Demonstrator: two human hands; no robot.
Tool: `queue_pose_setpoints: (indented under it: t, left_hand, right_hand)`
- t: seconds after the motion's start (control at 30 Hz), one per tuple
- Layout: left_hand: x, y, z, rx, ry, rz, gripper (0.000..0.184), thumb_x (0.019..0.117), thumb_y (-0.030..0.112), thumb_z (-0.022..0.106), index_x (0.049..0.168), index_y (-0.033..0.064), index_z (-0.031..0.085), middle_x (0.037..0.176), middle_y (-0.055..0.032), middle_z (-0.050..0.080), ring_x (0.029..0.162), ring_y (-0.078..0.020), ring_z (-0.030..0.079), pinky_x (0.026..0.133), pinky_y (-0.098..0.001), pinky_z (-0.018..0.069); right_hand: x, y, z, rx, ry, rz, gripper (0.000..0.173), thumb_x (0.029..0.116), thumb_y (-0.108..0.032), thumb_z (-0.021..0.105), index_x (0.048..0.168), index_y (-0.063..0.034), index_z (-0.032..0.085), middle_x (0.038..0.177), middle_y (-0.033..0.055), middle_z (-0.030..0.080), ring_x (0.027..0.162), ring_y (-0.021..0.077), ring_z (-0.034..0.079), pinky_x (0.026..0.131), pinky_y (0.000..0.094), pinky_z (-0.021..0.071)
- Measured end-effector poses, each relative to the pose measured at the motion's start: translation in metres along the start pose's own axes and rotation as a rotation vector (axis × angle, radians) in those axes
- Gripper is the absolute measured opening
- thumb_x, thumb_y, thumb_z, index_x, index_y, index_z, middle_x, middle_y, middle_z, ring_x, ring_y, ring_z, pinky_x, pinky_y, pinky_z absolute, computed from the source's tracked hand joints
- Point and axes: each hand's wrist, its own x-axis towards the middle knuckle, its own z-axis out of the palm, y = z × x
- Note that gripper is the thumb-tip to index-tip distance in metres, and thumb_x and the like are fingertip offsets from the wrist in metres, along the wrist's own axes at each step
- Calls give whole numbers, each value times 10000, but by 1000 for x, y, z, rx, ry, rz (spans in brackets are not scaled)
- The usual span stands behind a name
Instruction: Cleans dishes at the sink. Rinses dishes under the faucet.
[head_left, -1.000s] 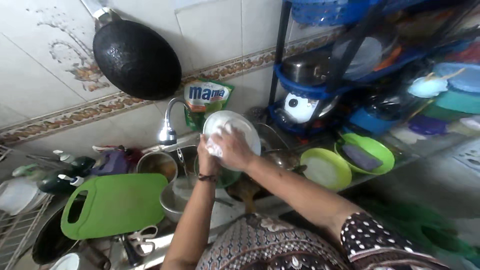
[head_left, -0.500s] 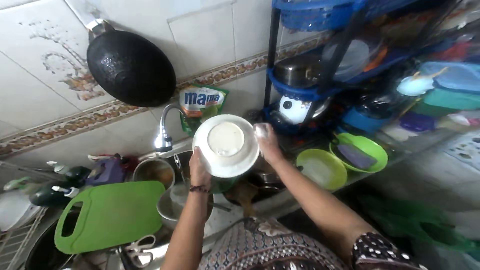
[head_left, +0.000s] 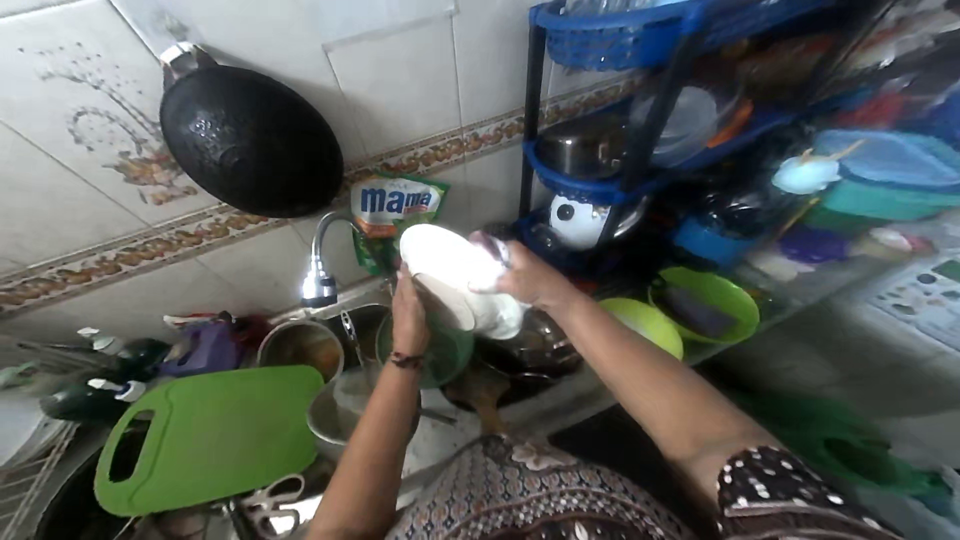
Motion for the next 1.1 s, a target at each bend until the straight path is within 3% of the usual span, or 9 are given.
queue_pose_setpoints:
  t: [0.1, 0.17, 0.27, 0.33, 0.47, 0.6, 0.7, 0.9, 1.1]
  left_hand:
    - [-9, 22, -2, -215, -162, -93, 841, 976, 742, 20, 1555, 237, 362, 1451, -116, 532, 1253, -303, 561, 924, -559, 526]
    - [-17, 36, -9, -334, -200, -149, 882, 966, 756, 18, 1442, 175, 480, 1254, -118, 655, 1068, -278, 663, 815, -512, 583]
    - [-26, 45, -17, -453, -56, -382, 486, 1090, 465, 322, 1266, 77, 555, 987, -132, 700, 820, -258, 712, 675, -438, 616]
    - [-30, 33, -17, -451, 54, -467, 310, 1091, 289, 384, 1225, 58, 542, 924, -105, 662, 764, -202, 674, 640, -373, 584]
    - [-38, -5, -20, -437, 77, -359, 335, 1119, 253, 328, 1328, 40, 481, 1024, -94, 636, 868, -150, 645, 758, -343, 567]
    - [-41, -16, -32, -421, 73, -216, 454, 1127, 327, 264, 1431, 30, 425, 1144, -146, 649, 985, -190, 670, 836, -384, 586]
    - [-49, -15, -34, -399, 88, -202, 456, 1132, 322, 232, 1435, 39, 422, 1136, -130, 655, 982, -166, 678, 839, -361, 590]
    - [-67, -27, -21, -377, -66, -220, 487, 1132, 301, 206, 1474, 7, 388, 1216, -163, 644, 1039, -185, 679, 878, -368, 593]
    - [-63, -37, -6, -430, -214, -239, 507, 1124, 318, 194, 1494, 6, 346, 1233, -162, 632, 1068, -182, 665, 920, -370, 578]
  right_hand:
    - [-6, -3, 17, -411, -60, -179, 354, 847, -29, 773, 1180, 46, 680, 1037, 211, 712, 934, 301, 697, 859, 504, 566]
    - [-6, 18, 26, -570, -97, -364, 245, 865, -63, 758, 1089, 18, 701, 963, 177, 714, 885, 300, 707, 807, 506, 587]
    - [-11, 39, 36, -739, -151, -588, 144, 839, -45, 758, 972, -4, 723, 887, 164, 711, 849, 324, 713, 741, 511, 589]
    - [-14, 46, 43, -789, -215, -605, 135, 843, -54, 761, 961, -4, 717, 871, 170, 706, 838, 337, 712, 724, 515, 583]
    - [-23, 41, 48, -702, -590, -240, 526, 888, -192, 758, 1340, 8, 579, 1289, 255, 614, 1201, 433, 588, 1007, 657, 425]
    - [-26, 54, 24, -816, -663, -76, 443, 1075, -288, 494, 1460, -74, 536, 1465, 221, 538, 1388, 428, 468, 1143, 669, 293]
    - [-13, 73, 7, -946, -518, 68, 495, 1016, -96, 562, 1505, -65, 497, 1560, 258, 426, 1460, 479, 354, 1154, 727, 213]
    - [33, 90, 25, -988, 20, 146, 580, 968, -39, 595, 1528, -39, 445, 1518, 316, 427, 1386, 566, 388, 1037, 769, 336]
    - [34, 69, 86, -660, -71, 156, 699, 993, -175, 633, 1603, -62, 312, 1603, 311, 306, 1420, 540, 362, 1079, 745, 330]
